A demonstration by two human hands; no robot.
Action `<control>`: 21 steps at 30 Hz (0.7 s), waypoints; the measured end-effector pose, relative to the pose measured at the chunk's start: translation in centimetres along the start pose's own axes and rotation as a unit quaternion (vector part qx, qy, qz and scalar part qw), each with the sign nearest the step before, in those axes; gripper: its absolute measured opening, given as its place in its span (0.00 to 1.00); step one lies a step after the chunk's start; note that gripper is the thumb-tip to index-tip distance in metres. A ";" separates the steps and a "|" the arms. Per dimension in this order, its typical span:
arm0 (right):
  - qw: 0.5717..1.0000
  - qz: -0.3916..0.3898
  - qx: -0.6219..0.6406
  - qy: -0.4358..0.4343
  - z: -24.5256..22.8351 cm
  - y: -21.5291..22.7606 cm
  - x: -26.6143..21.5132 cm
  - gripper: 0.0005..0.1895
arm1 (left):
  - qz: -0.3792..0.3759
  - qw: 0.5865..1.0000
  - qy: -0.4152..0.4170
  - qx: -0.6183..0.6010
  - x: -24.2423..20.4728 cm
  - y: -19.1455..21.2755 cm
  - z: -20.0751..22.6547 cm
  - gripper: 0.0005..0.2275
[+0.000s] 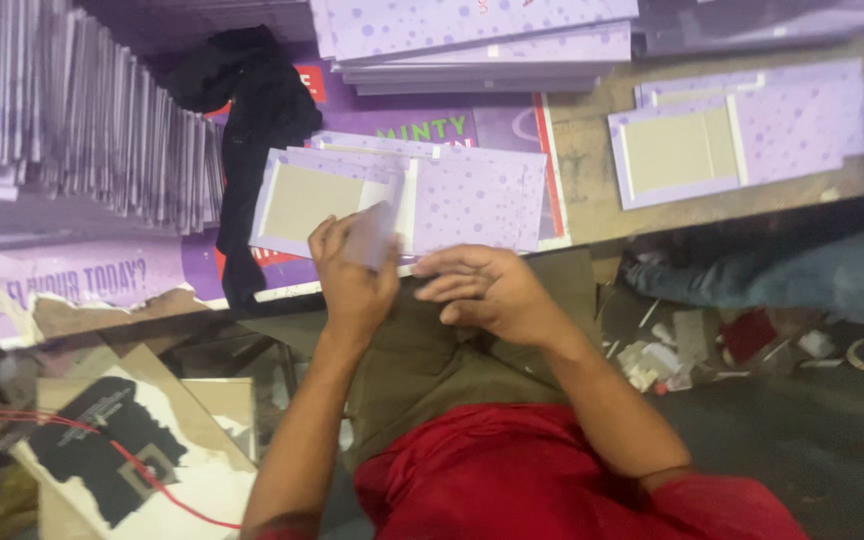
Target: The person sits on the floor and repeatedly folds purple printed paper sheets in half, then wipes the folded edges with a black cloth. The person stacks the finished sheets into a growing pile on the table.
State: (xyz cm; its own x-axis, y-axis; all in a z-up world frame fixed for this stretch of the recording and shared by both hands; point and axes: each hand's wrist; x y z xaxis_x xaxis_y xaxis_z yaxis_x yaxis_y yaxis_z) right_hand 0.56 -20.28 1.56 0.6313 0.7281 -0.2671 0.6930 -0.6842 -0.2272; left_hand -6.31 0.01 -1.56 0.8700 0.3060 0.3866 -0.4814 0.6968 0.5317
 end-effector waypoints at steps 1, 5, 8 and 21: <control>0.988 0.057 -0.142 -0.008 -0.7 0.5 -0.1 0.38 | 0.062 0.996 0.036 -0.054 -0.4 -0.2 -0.5 0.13; 0.779 0.204 -0.590 0.053 -4.0 3.2 2.0 0.63 | 0.193 0.957 0.114 -0.183 -0.8 -1.6 -1.9 0.19; 0.800 0.155 -0.579 0.016 -5.2 4.3 3.3 0.70 | 0.211 0.946 0.161 -0.188 -1.6 -2.0 -2.1 0.20; 0.969 0.179 -0.171 0.009 -3.3 8.2 0.7 0.32 | 0.207 0.966 0.011 -0.154 -0.9 -2.1 -1.7 0.17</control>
State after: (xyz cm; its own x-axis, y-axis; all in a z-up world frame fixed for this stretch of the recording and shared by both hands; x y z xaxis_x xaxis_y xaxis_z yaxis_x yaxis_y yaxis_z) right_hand 7.85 -25.30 2.60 0.8564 0.4492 -0.2545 0.5012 -0.8418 0.2007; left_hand -5.85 -0.63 -4.36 0.6137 0.6108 0.5003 -0.7364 0.6713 0.0838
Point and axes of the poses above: each hand's wrist, its own x-axis towards the middle knuckle, its own y-axis out of the back of the hand, z = x × y, and after that the axes turned 3 degrees about -y, right-handed
